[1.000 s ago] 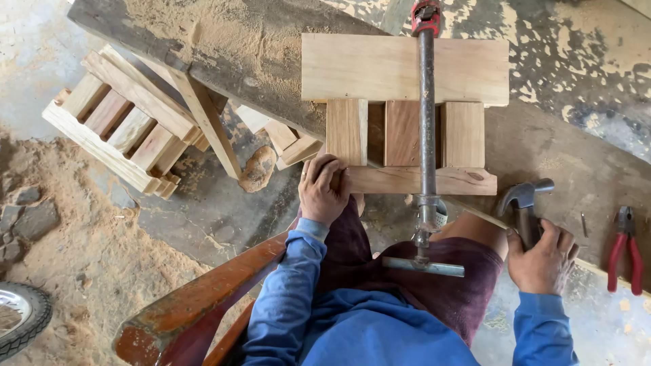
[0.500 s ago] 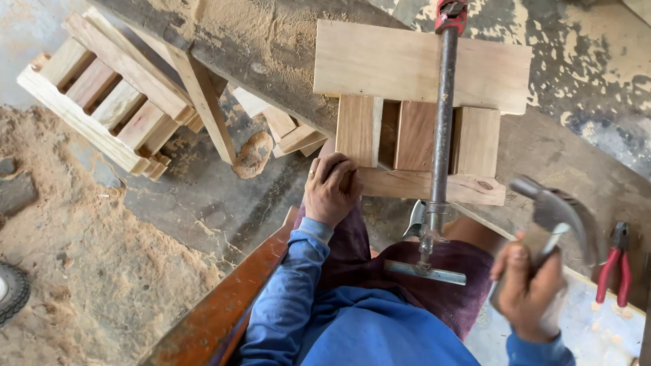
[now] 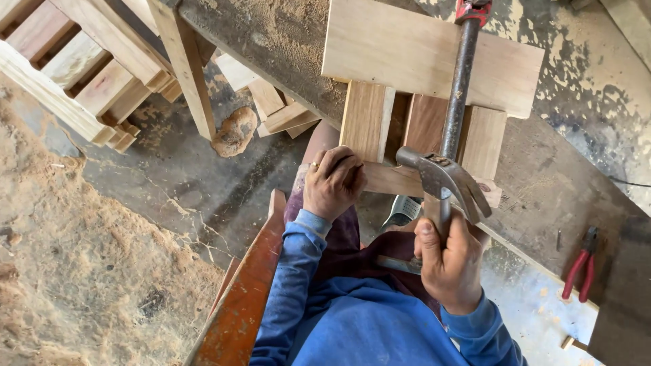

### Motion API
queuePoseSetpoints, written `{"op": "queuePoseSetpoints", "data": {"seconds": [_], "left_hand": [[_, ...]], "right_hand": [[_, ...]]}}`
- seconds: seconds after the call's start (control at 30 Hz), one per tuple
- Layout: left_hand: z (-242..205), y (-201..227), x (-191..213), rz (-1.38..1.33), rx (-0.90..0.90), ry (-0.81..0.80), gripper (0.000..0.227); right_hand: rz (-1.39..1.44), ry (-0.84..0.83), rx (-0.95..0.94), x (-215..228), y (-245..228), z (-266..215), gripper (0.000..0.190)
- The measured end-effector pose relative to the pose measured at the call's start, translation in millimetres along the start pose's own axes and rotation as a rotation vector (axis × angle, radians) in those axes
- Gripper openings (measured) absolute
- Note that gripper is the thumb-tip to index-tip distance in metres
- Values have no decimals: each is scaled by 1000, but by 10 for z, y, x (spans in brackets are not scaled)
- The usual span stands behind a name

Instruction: The person hammers nails into a small wooden stool frame resting on a workbench, holding the frame steady with one hand while driving nails with a claw hammer. They reposition a bar clamp over the piece, adjust the wood, and finally lift the assembled stool frame off the bench.

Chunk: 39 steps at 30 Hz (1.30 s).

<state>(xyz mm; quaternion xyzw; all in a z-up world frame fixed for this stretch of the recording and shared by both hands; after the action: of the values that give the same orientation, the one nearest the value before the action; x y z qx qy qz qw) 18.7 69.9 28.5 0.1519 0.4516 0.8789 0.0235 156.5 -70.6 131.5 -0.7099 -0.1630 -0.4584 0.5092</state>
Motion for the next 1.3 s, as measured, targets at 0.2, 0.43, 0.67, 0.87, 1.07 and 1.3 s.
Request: {"op": "queuePoseSetpoints", "data": {"seconds": [0.2, 0.43, 0.67, 0.87, 1.07, 1.3], "left_hand": [[19, 15, 7, -3, 14, 7, 19], [15, 25, 24, -26, 27, 19, 19], [35, 39, -2, 15, 30, 10, 21], [36, -17, -36, 28, 39, 22, 20], [22, 32, -21, 42, 50, 20, 20], [56, 62, 34, -8, 59, -2, 22]], "right_hand": [[-92, 5, 114, -105, 26, -61, 24], [-226, -62, 60, -382, 88, 6, 29], [-91, 108, 241, -140, -351, 30, 37], [-222, -8, 110, -370, 133, -2, 31], [-196, 101, 254, -297, -110, 14, 41], [252, -41, 163, 39, -363, -8, 38]]}}
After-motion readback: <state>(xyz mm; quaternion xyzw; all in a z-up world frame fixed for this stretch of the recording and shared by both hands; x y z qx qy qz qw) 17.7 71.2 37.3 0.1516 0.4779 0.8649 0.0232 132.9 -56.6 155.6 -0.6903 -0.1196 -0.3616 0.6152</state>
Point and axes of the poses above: each hand's wrist, its own z-axis towards the middle knuckle, its own x-axis out of the back of the hand, y = z × x, the point moved 8 cm from there along z, towards the middle knuckle, and after that the axes turned 11 degrees about -z, right-handed, at the moved point
